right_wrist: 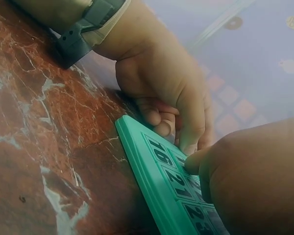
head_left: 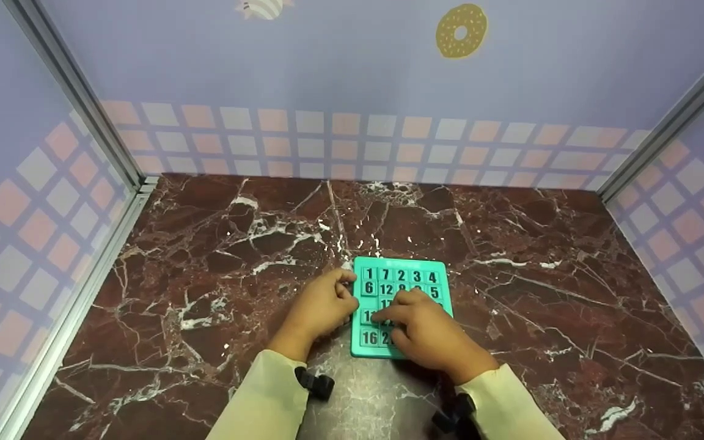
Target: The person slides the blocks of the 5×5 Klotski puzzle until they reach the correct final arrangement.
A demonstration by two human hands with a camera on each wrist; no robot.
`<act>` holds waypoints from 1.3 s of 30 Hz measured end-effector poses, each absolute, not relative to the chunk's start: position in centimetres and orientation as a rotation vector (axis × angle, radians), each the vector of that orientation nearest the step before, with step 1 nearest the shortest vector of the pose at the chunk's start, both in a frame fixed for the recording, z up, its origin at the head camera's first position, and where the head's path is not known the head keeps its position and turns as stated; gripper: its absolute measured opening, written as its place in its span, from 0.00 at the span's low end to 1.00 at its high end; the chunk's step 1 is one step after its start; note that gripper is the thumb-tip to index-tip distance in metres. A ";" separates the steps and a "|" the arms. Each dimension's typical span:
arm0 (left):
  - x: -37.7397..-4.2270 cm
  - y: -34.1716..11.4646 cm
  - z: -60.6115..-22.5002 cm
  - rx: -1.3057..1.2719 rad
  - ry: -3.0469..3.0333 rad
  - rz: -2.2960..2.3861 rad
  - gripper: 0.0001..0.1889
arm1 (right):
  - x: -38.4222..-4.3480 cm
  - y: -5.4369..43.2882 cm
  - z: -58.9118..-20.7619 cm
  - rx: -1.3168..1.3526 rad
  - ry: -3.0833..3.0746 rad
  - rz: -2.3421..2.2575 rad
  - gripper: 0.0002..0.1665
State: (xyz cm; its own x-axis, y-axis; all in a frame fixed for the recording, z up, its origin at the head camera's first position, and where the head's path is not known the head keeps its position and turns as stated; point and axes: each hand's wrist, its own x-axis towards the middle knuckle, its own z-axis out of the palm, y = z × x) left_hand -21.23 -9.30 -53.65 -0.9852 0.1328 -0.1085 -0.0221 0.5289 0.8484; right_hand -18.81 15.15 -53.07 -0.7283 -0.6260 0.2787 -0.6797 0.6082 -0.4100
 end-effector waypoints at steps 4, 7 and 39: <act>-21.2 -9.3 -53.7 0.099 2.592 1.468 0.30 | -18.9 15.1 -53.1 1.111 -2.722 0.745 0.27; -21.2 -9.4 -53.7 0.098 2.583 1.477 0.30 | -18.9 15.1 -53.2 1.095 -2.728 0.724 0.28; -21.3 -9.2 -53.8 0.076 2.562 1.499 0.30 | -18.9 14.7 -53.6 0.981 -2.760 0.633 0.31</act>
